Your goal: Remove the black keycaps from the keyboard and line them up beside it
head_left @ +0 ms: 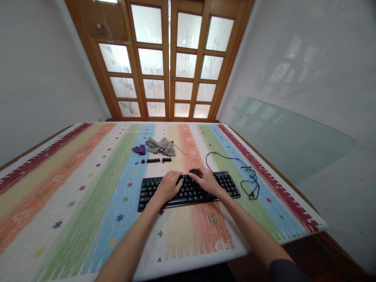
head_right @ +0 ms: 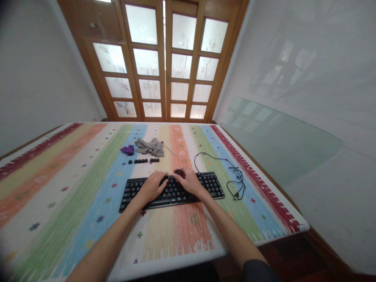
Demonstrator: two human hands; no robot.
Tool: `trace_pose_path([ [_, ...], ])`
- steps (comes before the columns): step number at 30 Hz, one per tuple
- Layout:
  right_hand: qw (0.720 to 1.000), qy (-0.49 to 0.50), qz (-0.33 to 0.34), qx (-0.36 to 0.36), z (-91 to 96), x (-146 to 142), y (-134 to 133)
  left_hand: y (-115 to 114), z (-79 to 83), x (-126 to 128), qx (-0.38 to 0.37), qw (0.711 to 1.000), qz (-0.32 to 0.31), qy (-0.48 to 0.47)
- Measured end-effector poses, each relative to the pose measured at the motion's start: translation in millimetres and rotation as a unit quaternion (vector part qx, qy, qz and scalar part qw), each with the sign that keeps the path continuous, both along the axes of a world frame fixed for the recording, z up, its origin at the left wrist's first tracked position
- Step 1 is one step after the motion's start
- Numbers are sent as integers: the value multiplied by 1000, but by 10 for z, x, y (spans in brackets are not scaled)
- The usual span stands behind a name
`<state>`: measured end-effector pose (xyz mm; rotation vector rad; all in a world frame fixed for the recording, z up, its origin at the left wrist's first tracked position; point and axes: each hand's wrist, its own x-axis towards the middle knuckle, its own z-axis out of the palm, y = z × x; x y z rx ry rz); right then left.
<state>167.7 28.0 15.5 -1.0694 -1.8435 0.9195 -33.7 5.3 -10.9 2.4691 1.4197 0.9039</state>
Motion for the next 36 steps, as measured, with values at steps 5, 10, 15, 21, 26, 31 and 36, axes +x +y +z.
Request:
trace_pose_path([
  [5,998,31,17,-47,-20,-53,58,2,-6,-1,3,1000,-3,-3],
  [10,998,10,42,-36,-39,-109,105,6,-8,-3,-2,1000,-6,-3],
  [15,992,-91,56,69,49,-222,117,4,5,-4,4,1000,-17,-6],
  [21,977,-181,65,97,211,-316,193,11,-11,3,5,1000,-5,12],
  [26,977,-196,61,64,247,-319,354,12,-11,3,0,1000,1,15],
  [31,980,-194,41,22,192,-326,497,-3,18,7,-2,1000,-6,5],
  [36,985,-171,-1,-16,129,-351,576,-11,35,11,-4,1000,-5,-1],
])
